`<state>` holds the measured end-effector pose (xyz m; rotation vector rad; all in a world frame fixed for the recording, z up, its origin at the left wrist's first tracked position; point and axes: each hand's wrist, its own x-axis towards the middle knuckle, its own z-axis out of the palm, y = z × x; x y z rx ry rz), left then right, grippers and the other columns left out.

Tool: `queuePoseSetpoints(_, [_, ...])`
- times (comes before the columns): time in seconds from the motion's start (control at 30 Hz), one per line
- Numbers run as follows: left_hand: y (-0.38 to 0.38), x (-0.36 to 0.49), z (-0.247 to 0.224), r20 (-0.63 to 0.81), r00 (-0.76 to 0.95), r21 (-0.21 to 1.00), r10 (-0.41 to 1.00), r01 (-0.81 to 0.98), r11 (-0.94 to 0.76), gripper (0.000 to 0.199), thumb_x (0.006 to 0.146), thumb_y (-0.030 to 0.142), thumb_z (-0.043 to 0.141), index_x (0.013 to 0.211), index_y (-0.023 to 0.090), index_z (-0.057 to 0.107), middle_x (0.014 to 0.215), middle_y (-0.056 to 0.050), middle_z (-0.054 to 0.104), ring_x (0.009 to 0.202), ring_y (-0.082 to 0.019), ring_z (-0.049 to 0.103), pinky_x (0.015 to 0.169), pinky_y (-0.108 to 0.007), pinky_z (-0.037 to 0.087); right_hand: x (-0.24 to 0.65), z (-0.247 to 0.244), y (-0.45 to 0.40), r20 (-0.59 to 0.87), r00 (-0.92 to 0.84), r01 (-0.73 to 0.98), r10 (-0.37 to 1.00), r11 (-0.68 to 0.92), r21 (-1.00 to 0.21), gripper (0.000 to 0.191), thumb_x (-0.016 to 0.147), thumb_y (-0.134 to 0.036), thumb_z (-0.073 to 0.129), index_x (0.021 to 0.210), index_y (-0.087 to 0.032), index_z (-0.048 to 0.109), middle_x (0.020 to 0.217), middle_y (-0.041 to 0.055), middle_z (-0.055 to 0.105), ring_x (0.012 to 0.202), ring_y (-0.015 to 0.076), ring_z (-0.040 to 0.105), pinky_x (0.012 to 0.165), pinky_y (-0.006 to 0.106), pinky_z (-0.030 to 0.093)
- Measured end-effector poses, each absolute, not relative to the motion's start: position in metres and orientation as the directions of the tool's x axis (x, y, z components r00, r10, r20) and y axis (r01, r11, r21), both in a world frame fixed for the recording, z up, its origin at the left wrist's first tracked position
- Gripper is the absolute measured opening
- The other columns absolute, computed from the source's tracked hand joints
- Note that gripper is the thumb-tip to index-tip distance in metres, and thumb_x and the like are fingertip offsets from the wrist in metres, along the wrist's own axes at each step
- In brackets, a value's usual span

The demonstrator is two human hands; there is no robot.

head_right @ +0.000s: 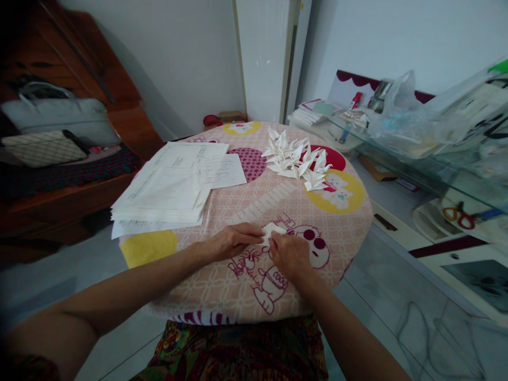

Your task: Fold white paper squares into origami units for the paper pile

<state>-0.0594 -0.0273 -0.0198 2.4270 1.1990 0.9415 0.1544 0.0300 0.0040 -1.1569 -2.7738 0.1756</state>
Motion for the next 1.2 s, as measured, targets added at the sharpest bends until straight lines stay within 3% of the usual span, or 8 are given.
queuePoseSetpoints(0.13, [-0.028, -0.059, -0.019, 0.403, 0.539, 0.415, 0.740, 0.613, -0.672, 0.033, 0.091, 0.006, 0.049, 0.116, 0.015, 0.068, 0.122, -0.013, 0.069, 0.121, -0.022, 0.060, 0.100, -0.037, 0.054, 0.158, 0.010, 0.039, 0.018, -0.694, 0.696, 0.720, 0.677, -0.238, 0.033, 0.094, -0.027, 0.047, 0.113, -0.020, 0.073, 0.096, 0.0118, 0.078, 0.084, 0.0247, 0.072, 0.072, 0.031, 0.046])
queuePoseSetpoints(0.27, [-0.028, -0.058, -0.013, 0.358, 0.598, 0.357, 0.717, 0.622, -0.697, 0.037, 0.090, 0.004, 0.048, 0.123, 0.011, 0.064, 0.125, -0.015, 0.067, 0.124, -0.022, 0.058, 0.104, -0.040, 0.052, 0.163, 0.016, 0.056, 0.012, -0.740, 0.600, 0.673, 0.667, -0.441, 0.034, 0.086, -0.017, 0.050, 0.110, -0.019, 0.075, 0.104, 0.0113, 0.077, 0.092, 0.0244, 0.072, 0.080, 0.032, 0.049])
queuePoseSetpoints(0.4, [-0.027, -0.057, -0.011, 0.347, 0.604, 0.354, 0.717, 0.624, -0.697, 0.036, 0.091, 0.005, 0.048, 0.123, 0.010, 0.064, 0.126, -0.014, 0.067, 0.125, -0.023, 0.058, 0.104, -0.039, 0.052, 0.163, 0.021, 0.066, -0.009, -0.640, 0.568, 0.768, 0.465, -0.679, 0.031, 0.081, -0.016, 0.053, 0.101, -0.014, 0.077, 0.075, 0.0075, 0.076, 0.065, 0.0196, 0.070, 0.060, 0.027, 0.049])
queuePoseSetpoints(0.5, [-0.028, -0.057, -0.009, 0.345, 0.593, 0.373, 0.728, 0.625, -0.686, 0.037, 0.091, 0.005, 0.048, 0.122, 0.012, 0.065, 0.126, -0.013, 0.067, 0.125, -0.023, 0.058, 0.103, -0.039, 0.053, 0.155, 0.022, 0.063, -0.105, -0.611, 0.526, 0.785, 0.303, -0.795, 0.026, 0.081, -0.020, 0.053, 0.094, -0.014, 0.075, 0.059, 0.0019, 0.069, 0.046, 0.0147, 0.060, 0.045, 0.023, 0.040])
queuePoseSetpoints(0.63, [-0.028, -0.055, -0.004, 0.339, 0.585, 0.408, 0.736, 0.614, -0.676, 0.040, 0.091, 0.004, 0.046, 0.127, 0.013, 0.062, 0.130, -0.013, 0.064, 0.125, -0.021, 0.058, 0.104, -0.037, 0.052, 0.143, 0.018, 0.054, -0.115, -0.683, 0.564, 0.721, 0.420, -0.711, 0.012, 0.074, -0.014, 0.060, 0.072, -0.016, 0.071, 0.058, 0.0013, 0.065, 0.051, 0.0133, 0.058, 0.050, 0.023, 0.038])
queuePoseSetpoints(0.83, [-0.028, -0.056, -0.006, 0.325, 0.604, 0.400, 0.728, 0.610, -0.685, 0.041, 0.090, 0.003, 0.047, 0.127, 0.013, 0.063, 0.132, -0.014, 0.063, 0.127, -0.022, 0.056, 0.106, -0.039, 0.050, 0.135, 0.015, 0.052, -0.112, -0.651, 0.657, 0.751, 0.484, -0.578, 0.009, 0.068, -0.011, 0.062, 0.068, -0.018, 0.068, 0.067, 0.0030, 0.068, 0.064, 0.0155, 0.061, 0.058, 0.025, 0.039])
queuePoseSetpoints(1.1, [-0.027, -0.059, -0.013, 0.328, 0.600, 0.373, 0.730, 0.627, -0.684, 0.037, 0.090, 0.005, 0.049, 0.123, 0.013, 0.065, 0.129, -0.014, 0.065, 0.126, -0.023, 0.057, 0.105, -0.040, 0.051, 0.169, 0.020, 0.067, -0.108, -0.599, 0.705, 0.794, 0.459, -0.540, 0.009, 0.063, -0.011, 0.058, 0.058, -0.017, 0.061, 0.052, -0.0010, 0.059, 0.052, 0.0123, 0.052, 0.050, 0.023, 0.033])
queuePoseSetpoints(1.2, [-0.027, -0.059, -0.012, 0.319, 0.604, 0.361, 0.730, 0.635, -0.683, 0.037, 0.091, 0.006, 0.048, 0.123, 0.012, 0.065, 0.129, -0.015, 0.065, 0.127, -0.023, 0.056, 0.105, -0.039, 0.051, 0.178, 0.026, 0.071, -0.117, -0.616, 0.635, 0.779, 0.403, -0.659, 0.008, 0.064, -0.014, 0.055, 0.058, -0.017, 0.060, 0.050, -0.0015, 0.058, 0.047, 0.0116, 0.052, 0.046, 0.022, 0.033])
